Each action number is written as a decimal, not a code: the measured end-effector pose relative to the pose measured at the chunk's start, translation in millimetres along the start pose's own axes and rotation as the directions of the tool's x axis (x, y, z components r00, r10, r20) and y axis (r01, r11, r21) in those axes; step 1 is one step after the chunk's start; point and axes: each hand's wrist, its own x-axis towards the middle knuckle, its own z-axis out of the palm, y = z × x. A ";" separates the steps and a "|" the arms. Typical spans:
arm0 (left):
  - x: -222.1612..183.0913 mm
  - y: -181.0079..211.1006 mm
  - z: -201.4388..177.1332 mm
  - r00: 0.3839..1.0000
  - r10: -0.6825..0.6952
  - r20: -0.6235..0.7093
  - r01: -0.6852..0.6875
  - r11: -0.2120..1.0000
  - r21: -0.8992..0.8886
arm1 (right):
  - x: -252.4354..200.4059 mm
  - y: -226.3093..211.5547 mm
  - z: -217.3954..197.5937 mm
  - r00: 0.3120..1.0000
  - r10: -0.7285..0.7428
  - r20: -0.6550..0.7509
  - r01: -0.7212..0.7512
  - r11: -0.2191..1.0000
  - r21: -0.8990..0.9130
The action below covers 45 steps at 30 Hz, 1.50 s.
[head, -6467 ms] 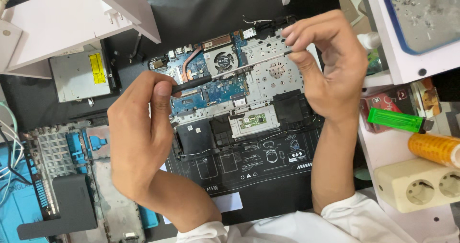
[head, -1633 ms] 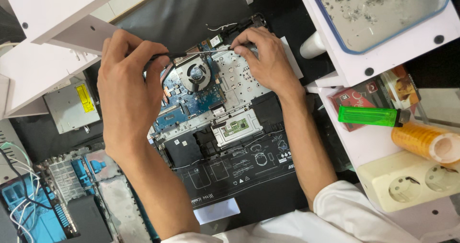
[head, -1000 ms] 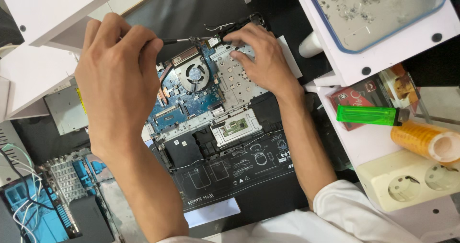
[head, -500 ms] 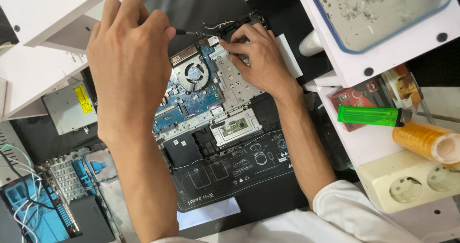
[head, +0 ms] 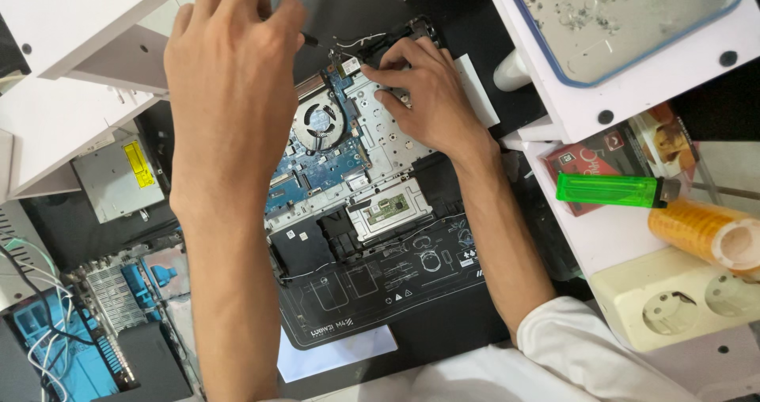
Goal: The person uses a screwdriver to remove screws from a laptop motherboard, specifically around the cooling fan and heat sink area. They carefully unscrew multiple fasteners and place them on the workbench while manipulating the internal components.
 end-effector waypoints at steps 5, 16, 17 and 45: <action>7.9 13.0 8.6 0.988 -0.080 0.133 0.091 0.993 -0.079 | -0.4 1.8 0.0 1.000 0.017 0.017 -0.016 1.000 -0.007; 3.0 11.4 -4.3 0.998 -0.037 0.059 0.035 0.999 0.033 | 3.8 -6.0 -7.7 0.999 -0.004 -0.047 0.007 0.997 0.078; 1.6 9.0 -7.7 0.996 -0.059 0.071 0.057 0.998 0.032 | 6.2 -6.9 -11.9 0.998 -0.003 -0.056 0.010 0.993 0.120; -91.9 4.5 -8.7 0.783 -0.564 0.264 0.592 0.544 -0.595 | 13.9 -60.2 -29.7 0.996 -0.081 -0.034 0.088 0.930 0.356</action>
